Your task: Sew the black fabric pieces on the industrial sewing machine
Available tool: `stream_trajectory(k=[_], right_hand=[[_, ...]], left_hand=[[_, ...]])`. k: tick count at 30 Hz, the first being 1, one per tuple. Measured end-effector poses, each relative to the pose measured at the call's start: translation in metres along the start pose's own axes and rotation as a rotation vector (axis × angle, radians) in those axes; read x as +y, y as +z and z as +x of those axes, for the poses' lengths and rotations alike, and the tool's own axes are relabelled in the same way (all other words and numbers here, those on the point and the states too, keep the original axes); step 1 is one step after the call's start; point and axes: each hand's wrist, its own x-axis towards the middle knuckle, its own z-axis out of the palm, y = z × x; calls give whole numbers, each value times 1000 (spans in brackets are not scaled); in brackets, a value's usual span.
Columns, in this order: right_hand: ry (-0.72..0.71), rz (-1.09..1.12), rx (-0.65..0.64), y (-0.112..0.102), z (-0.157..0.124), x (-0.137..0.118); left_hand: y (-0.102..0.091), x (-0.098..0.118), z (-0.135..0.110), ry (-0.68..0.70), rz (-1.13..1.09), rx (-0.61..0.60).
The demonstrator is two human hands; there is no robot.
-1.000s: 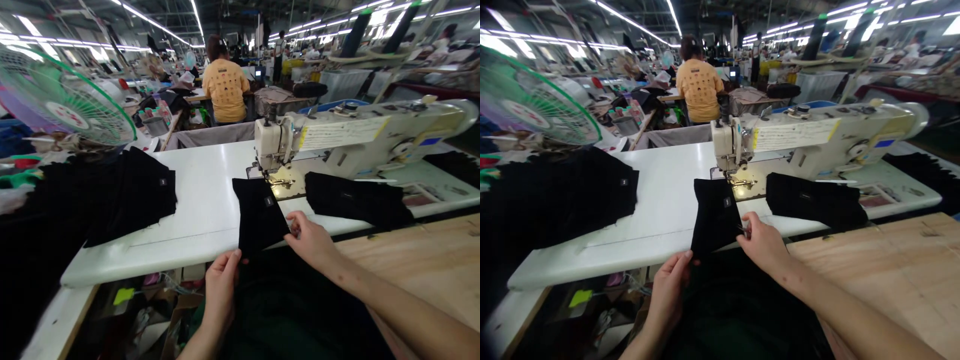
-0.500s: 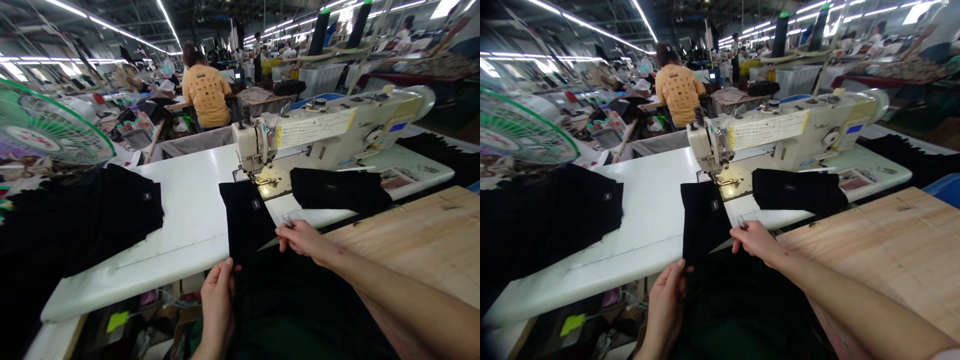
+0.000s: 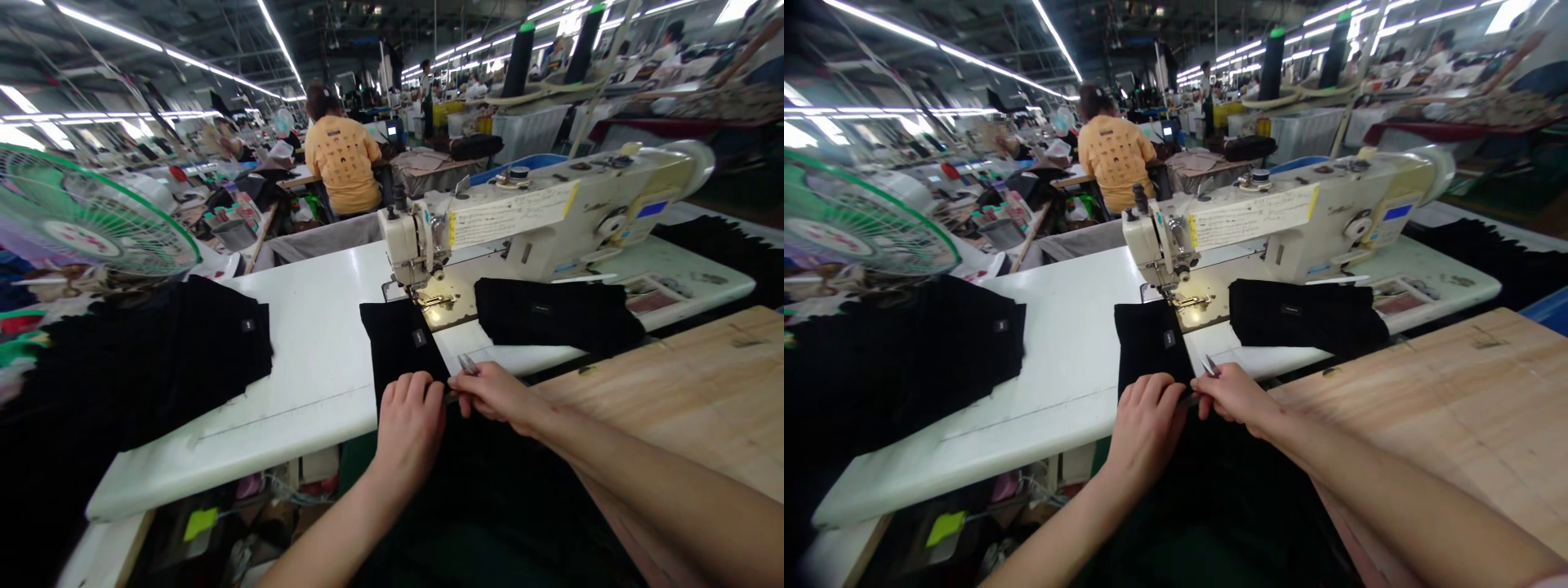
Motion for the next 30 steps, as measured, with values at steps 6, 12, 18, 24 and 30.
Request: stream_trajectory(k=[6, 12, 18, 24, 30], right_hand=[[-444, -376, 168, -9, -1, 12], [-1150, -1109, 204, -21, 5, 20], [-1202, -1218, 138, -21, 13, 22], [-1197, -1203, 140, -22, 19, 18], [-1118, -1191, 113, -30, 37, 2]], left_hand=[[9, -5, 4, 47, 5, 51], [-11, -12, 23, -28, -75, -124], [-9, -39, 51, 92, -30, -173], [3, -52, 55, 125, -9, -195], [10, -72, 74, 134, -33, -197]])
